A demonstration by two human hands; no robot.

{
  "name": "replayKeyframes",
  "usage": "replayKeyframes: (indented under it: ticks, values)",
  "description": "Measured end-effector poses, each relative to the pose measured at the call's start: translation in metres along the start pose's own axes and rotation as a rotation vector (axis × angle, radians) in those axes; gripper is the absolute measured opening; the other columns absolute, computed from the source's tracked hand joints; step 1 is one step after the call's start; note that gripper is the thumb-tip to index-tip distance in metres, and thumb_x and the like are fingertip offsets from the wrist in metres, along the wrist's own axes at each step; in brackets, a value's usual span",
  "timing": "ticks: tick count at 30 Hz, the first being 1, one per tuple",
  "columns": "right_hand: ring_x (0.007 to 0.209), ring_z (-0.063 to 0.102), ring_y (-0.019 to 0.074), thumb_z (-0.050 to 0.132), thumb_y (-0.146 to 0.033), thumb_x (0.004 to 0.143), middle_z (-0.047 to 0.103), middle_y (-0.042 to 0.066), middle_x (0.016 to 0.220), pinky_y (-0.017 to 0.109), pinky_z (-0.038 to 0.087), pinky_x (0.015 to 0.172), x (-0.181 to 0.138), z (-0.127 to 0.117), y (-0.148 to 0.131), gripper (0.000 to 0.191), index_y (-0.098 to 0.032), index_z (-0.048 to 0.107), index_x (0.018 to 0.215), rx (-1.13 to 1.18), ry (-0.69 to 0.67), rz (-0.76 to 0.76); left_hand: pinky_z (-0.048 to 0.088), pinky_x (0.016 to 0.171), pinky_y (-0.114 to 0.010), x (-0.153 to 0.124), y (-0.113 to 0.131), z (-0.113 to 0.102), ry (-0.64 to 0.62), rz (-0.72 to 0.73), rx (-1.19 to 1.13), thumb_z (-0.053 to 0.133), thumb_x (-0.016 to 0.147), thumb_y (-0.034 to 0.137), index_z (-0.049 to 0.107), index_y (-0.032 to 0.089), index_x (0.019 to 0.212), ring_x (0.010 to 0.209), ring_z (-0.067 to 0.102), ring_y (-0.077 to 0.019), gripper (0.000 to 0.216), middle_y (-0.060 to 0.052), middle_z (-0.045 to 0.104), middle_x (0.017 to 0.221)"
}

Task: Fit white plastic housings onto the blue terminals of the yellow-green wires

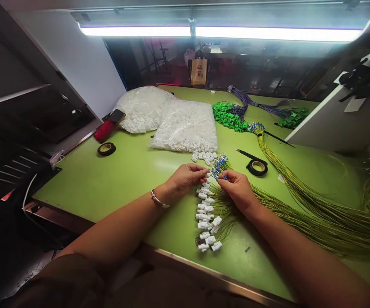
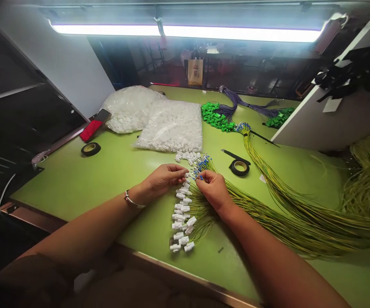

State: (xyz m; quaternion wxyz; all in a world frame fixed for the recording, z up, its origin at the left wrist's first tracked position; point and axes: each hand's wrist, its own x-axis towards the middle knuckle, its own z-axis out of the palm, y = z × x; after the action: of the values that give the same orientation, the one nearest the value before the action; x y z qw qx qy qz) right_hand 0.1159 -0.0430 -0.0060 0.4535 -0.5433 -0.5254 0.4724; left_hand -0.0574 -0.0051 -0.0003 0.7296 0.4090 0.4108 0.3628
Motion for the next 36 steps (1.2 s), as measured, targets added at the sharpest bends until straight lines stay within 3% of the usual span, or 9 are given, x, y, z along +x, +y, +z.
replayKeyframes:
  ticks: [6,11,16,25,31,36]
  values:
    - [0.044,0.027,0.0064,0.059,-0.027,0.063,0.036,-0.007,0.045,0.022,0.018,0.042,0.0000,0.0010,0.0025,0.013,-0.018,0.050,0.059,-0.076,0.012,-0.018,0.043,0.060,-0.020,-0.0014,0.0046,-0.0028,-0.013,-0.055,-0.066,0.084,0.055,0.026,0.067,0.006,0.075,0.059,0.056,-0.0058,0.034,-0.003,0.062,0.068]
    - [0.043,0.026,0.0062,0.057,-0.027,0.063,0.037,-0.007,0.046,0.022,0.018,0.042,-0.0013,0.0009,0.0016,0.012,-0.018,0.050,0.059,-0.105,-0.044,-0.017,0.043,0.060,-0.021,-0.0034,0.0018,-0.0018,-0.051,0.004,0.021,0.082,0.057,0.029,0.067,0.007,0.076,0.058,0.056,-0.0072,0.033,-0.002,0.062,0.064]
    - [0.042,0.031,0.0068,0.058,-0.029,0.065,0.040,-0.007,0.045,0.022,0.021,0.042,-0.0010,-0.0010,0.0018,0.013,-0.018,0.051,0.064,-0.062,-0.107,-0.003,0.041,0.056,-0.021,-0.0041,-0.0007,0.0015,-0.028,0.070,0.129,0.082,0.057,0.032,0.066,0.008,0.075,0.053,0.055,-0.0074,0.034,-0.001,0.062,0.059]
    - [0.040,0.034,0.0076,0.057,-0.032,0.070,0.047,-0.006,0.043,0.023,0.022,0.042,-0.0008,-0.0039,0.0015,0.016,-0.019,0.049,0.067,-0.061,-0.147,0.019,0.044,0.057,-0.020,-0.0062,0.0001,0.0059,0.012,0.025,0.052,0.084,0.053,0.033,0.063,0.008,0.072,0.054,0.059,-0.0078,0.037,-0.001,0.062,0.060]
    - [0.040,0.036,0.0078,0.059,-0.031,0.069,0.046,-0.007,0.043,0.022,0.025,0.042,-0.0028,-0.0014,0.0017,0.016,-0.020,0.048,0.066,-0.093,-0.099,-0.033,0.047,0.059,-0.020,-0.0043,0.0015,0.0063,0.010,-0.069,-0.044,0.085,0.052,0.029,0.063,0.007,0.070,0.057,0.061,-0.0086,0.035,-0.002,0.062,0.063]
    - [0.040,0.037,0.0081,0.058,-0.032,0.071,0.046,-0.006,0.043,0.022,0.025,0.041,-0.0034,-0.0007,0.0017,0.016,-0.019,0.048,0.067,-0.084,-0.068,-0.018,0.048,0.060,-0.020,-0.0039,0.0023,0.0062,0.039,-0.047,-0.074,0.085,0.051,0.028,0.063,0.008,0.070,0.058,0.063,-0.0089,0.036,-0.001,0.063,0.064]
